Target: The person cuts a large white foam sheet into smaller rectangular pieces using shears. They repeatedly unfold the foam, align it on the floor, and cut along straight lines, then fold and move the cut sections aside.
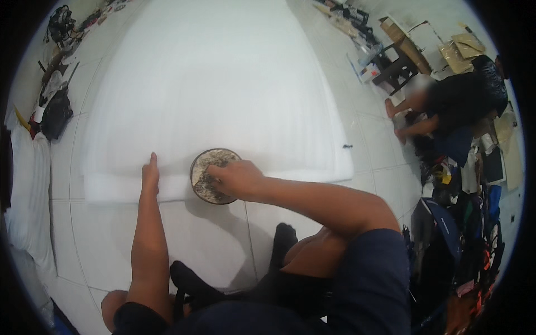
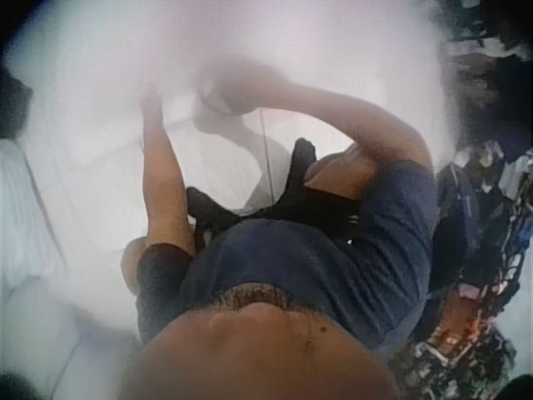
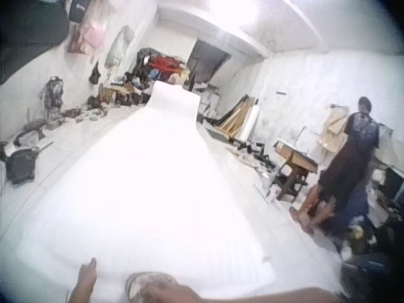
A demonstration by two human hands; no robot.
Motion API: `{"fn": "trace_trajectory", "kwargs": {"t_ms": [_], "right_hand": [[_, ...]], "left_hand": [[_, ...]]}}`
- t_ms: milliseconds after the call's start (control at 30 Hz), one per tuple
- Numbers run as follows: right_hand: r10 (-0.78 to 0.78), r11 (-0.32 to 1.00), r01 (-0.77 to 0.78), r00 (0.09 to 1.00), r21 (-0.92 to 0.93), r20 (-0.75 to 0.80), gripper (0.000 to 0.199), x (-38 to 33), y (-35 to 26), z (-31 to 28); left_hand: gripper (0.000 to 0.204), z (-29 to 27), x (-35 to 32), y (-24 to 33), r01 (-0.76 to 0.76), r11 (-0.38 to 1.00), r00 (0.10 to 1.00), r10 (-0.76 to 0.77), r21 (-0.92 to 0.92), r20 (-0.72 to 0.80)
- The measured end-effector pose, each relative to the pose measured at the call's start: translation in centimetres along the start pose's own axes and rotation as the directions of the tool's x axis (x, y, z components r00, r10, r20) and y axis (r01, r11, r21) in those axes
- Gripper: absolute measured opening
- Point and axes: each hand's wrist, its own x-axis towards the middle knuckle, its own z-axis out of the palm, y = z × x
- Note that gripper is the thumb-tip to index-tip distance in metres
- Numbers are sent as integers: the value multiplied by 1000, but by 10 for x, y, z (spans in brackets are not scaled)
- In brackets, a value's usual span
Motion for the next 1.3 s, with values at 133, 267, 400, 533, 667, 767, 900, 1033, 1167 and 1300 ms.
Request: {"fn": "trace_trajectory", "kwargs": {"t_ms": [133,267,400,533,667,767,900,1033,1167,1300], "right_hand": [[-35,996,29,997,83,66,26,-29,1,13],[-58,993,42,986,107,154,27,-60,10,42],[-76,994,55,972,98,224,32,-74,26,63],[-8,995,-25,940,94,342,36,-88,26,52],[-165,965,67,906,253,389,46,-80,46,40],[-113,926,-3,952,377,284,50,-87,118,54],[501,834,-422,850,355,-166,48,-111,283,79],[873,447,-749,245,489,-422,66,-162,383,116],[969,174,-887,78,427,-232,89,-180,415,132],[969,214,-880,136,425,-207,95,-163,425,135]], "left_hand": [[77,-5,5,-5,-49,994,983,65,96,-173],[78,-7,5,-10,-90,984,981,114,156,-155],[79,-3,1,-10,-116,976,974,149,185,-172],[81,6,-5,-22,-179,965,975,200,190,-101],[81,12,26,-63,-179,944,904,269,278,-332],[79,26,29,-85,-208,875,868,371,437,-329],[71,22,16,-91,-331,853,835,464,403,-297],[62,26,6,-91,-221,864,815,419,452,-401],[58,41,-22,-79,-28,845,853,299,534,-428],[49,41,-34,-85,-471,882,794,423,-3,-436]]}}
